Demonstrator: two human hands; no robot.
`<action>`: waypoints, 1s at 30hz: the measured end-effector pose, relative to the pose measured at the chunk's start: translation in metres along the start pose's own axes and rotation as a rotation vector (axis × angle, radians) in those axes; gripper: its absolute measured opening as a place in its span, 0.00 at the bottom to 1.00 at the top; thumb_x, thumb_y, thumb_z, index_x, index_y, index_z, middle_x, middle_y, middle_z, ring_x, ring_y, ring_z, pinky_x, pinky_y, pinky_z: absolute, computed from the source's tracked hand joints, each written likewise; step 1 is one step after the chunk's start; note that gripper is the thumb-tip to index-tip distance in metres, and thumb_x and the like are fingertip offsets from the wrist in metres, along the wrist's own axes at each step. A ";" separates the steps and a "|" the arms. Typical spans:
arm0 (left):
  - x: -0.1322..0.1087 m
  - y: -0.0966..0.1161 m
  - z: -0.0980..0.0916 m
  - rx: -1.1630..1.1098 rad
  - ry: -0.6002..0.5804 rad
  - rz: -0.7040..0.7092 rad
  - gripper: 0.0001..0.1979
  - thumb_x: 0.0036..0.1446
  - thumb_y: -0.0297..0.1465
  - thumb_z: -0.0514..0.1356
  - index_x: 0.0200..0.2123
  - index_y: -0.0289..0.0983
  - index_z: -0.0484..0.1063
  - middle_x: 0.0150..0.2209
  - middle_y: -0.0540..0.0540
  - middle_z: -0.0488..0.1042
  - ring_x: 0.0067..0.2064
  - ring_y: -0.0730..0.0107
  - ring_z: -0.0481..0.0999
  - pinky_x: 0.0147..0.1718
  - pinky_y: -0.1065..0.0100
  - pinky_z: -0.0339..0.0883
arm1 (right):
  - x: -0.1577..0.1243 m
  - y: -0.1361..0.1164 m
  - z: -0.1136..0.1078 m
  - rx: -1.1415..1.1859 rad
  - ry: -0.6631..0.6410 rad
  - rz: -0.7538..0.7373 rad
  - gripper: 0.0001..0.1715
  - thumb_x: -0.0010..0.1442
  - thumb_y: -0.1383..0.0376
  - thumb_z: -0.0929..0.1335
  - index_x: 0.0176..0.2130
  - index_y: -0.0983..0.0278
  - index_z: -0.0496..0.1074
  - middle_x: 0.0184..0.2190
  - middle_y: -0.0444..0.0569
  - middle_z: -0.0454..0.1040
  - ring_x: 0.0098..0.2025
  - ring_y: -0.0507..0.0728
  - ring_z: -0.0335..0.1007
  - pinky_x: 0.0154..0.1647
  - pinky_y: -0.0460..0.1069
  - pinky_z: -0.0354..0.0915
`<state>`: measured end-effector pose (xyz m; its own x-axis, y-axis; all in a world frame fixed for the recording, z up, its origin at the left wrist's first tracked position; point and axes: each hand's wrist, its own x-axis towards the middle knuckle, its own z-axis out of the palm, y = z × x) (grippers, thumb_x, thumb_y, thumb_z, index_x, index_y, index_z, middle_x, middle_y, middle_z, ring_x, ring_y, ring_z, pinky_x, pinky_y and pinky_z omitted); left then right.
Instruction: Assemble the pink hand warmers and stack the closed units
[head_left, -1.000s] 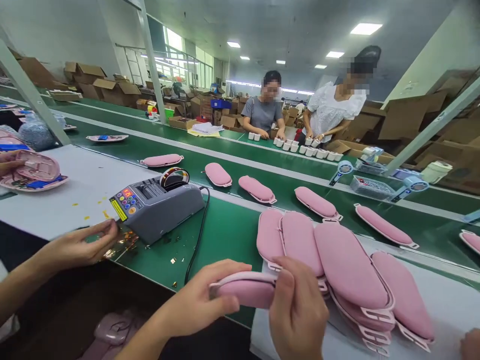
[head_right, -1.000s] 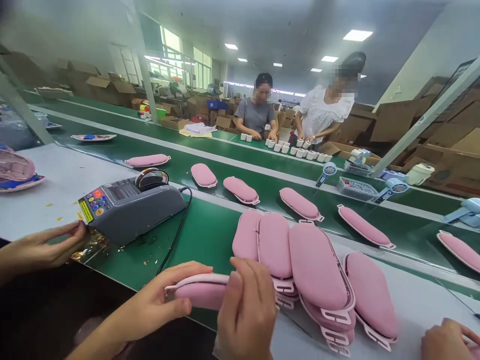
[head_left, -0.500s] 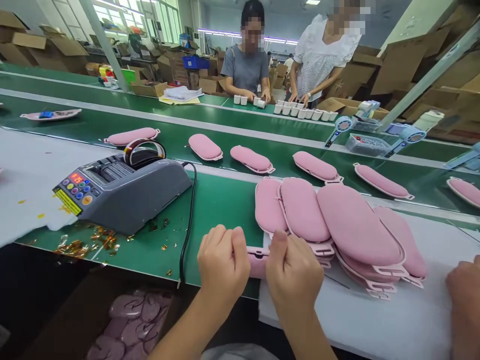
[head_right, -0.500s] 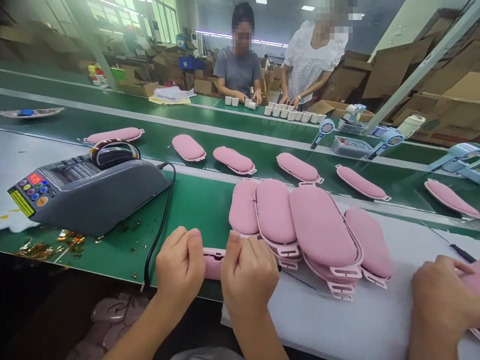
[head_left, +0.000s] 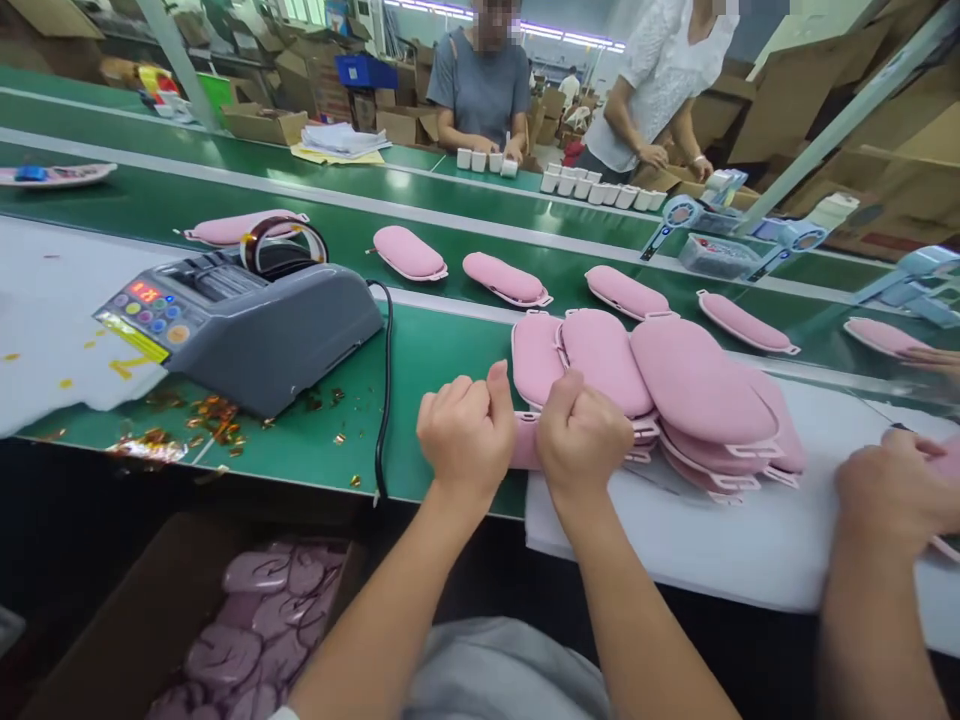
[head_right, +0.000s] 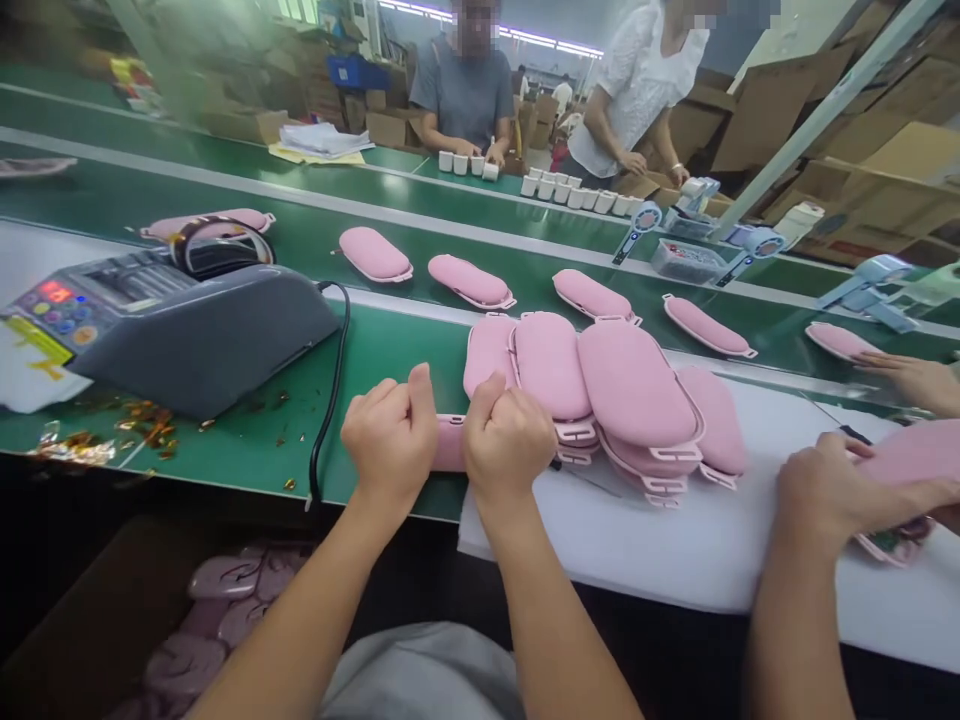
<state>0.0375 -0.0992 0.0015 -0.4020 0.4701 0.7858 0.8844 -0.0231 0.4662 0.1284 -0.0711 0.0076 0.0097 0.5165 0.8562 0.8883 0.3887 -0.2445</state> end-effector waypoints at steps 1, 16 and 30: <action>-0.002 -0.001 -0.004 -0.024 -0.013 0.018 0.26 0.65 0.32 0.49 0.13 0.39 0.56 0.15 0.53 0.54 0.20 0.73 0.53 0.24 0.65 0.45 | -0.003 0.001 -0.005 0.025 -0.010 -0.021 0.29 0.66 0.69 0.57 0.14 0.62 0.58 0.11 0.44 0.58 0.17 0.51 0.51 0.23 0.50 0.44; -0.004 -0.050 -0.071 -0.416 -0.752 0.499 0.15 0.64 0.36 0.51 0.45 0.33 0.70 0.43 0.40 0.77 0.47 0.64 0.75 0.46 0.65 0.70 | -0.048 0.051 -0.062 0.453 -0.455 -0.404 0.20 0.66 0.64 0.63 0.56 0.64 0.64 0.45 0.56 0.72 0.48 0.61 0.66 0.49 0.58 0.65; -0.002 -0.042 -0.040 -0.407 -0.505 0.205 0.11 0.59 0.26 0.57 0.45 0.34 0.72 0.42 0.42 0.80 0.45 0.68 0.78 0.47 0.73 0.71 | -0.019 0.032 -0.037 0.297 -0.318 -0.208 0.07 0.65 0.65 0.64 0.41 0.67 0.68 0.33 0.52 0.71 0.35 0.57 0.64 0.38 0.52 0.59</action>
<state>-0.0086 -0.1348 -0.0034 0.0117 0.7726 0.6347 0.7314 -0.4395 0.5214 0.1733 -0.0967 0.0006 -0.3365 0.5944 0.7304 0.6862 0.6860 -0.2420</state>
